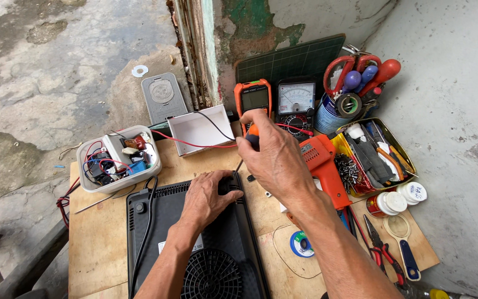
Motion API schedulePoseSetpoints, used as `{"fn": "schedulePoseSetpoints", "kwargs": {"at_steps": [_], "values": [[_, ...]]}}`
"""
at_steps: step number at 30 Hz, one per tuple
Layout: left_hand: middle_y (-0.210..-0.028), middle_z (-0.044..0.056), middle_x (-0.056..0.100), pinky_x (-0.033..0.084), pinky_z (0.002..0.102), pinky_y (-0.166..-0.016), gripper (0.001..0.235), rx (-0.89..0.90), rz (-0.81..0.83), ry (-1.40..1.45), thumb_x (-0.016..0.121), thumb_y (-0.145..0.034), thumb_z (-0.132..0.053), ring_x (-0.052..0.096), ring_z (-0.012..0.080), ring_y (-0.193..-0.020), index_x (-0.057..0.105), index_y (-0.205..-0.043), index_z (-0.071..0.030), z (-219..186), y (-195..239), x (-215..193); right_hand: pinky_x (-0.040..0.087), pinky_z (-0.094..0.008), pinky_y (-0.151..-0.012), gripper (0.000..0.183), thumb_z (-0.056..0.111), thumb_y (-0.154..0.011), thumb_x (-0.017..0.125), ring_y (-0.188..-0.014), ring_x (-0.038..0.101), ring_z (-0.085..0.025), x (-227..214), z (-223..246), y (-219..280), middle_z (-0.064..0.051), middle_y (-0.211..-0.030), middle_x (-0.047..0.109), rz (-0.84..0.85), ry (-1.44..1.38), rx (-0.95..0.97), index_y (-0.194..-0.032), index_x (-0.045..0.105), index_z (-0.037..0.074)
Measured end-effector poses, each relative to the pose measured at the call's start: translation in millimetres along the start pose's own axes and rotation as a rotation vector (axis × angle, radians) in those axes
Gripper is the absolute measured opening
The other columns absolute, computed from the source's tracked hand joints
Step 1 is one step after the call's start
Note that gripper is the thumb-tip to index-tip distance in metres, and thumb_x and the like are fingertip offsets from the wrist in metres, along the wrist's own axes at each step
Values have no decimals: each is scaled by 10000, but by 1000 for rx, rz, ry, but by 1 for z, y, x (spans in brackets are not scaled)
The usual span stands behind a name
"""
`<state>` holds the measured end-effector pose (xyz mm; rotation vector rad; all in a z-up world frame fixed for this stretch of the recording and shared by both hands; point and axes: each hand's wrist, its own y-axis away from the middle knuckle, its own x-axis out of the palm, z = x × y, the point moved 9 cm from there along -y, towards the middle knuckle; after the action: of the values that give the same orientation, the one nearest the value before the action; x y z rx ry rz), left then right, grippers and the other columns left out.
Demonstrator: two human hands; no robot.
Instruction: The person uses a screwdriver to remove screws from the back of a black induction cooktop. They then flip the cooktop over to reveal the front surface and continue to manipulate the device and its power cord.
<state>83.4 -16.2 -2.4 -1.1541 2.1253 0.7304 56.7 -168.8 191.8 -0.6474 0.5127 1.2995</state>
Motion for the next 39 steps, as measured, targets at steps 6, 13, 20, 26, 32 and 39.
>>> {"fn": "schedulePoseSetpoints", "kwargs": {"at_steps": [6,13,20,26,32,39], "values": [[-1428,99,735,317,606,-1332,651,171,-250,-312,726,-971,-674,607,328,-1459,692,-1443,-226,22,13,-18,628,-526,-910,299,251,-992,773,-1076,777,-435,-9,25,6,-162,-1082,816,-186,-36,-44,-1271,665,247],[-1563,80,662,398,612,-1283,451,-14,-340,-610,536,-1126,-508,561,329,-1523,639,-1512,-300,117,89,-92,659,-494,-873,272,213,-979,777,-1017,787,-390,33,69,10,-138,-1064,827,-190,-172,-106,-1236,692,226],[-1416,85,759,579,573,-1119,315,-280,-426,115,497,-1120,-225,708,400,-1321,679,-1342,-354,182,125,-115,686,-459,-856,253,237,-975,771,-1024,793,-388,104,86,26,-160,-1074,821,-22,-263,-109,-1214,689,234],[-1347,183,794,622,506,-1055,381,-395,-573,538,668,-1088,-251,784,373,-1213,567,-1452,-196,238,127,-112,702,-407,-818,240,229,-993,770,-1000,799,-349,132,114,32,-153,-1075,821,36,-286,-160,-1220,695,215],[-1364,195,733,543,525,-1109,467,-241,-660,62,697,-1049,-432,700,395,-1288,692,-1405,-131,171,159,-75,620,-404,-831,238,188,-1003,725,-926,735,-322,152,143,27,-108,-1003,741,19,-202,-292,-1230,651,184],[-1768,267,366,321,548,-1309,648,38,-628,-122,706,-1058,-464,331,470,-1631,594,-1604,-132,122,190,-48,518,-411,-830,229,184,-996,689,-840,657,-282,195,145,17,-35,-1008,698,78,-54,-348,-1211,608,172]]}}
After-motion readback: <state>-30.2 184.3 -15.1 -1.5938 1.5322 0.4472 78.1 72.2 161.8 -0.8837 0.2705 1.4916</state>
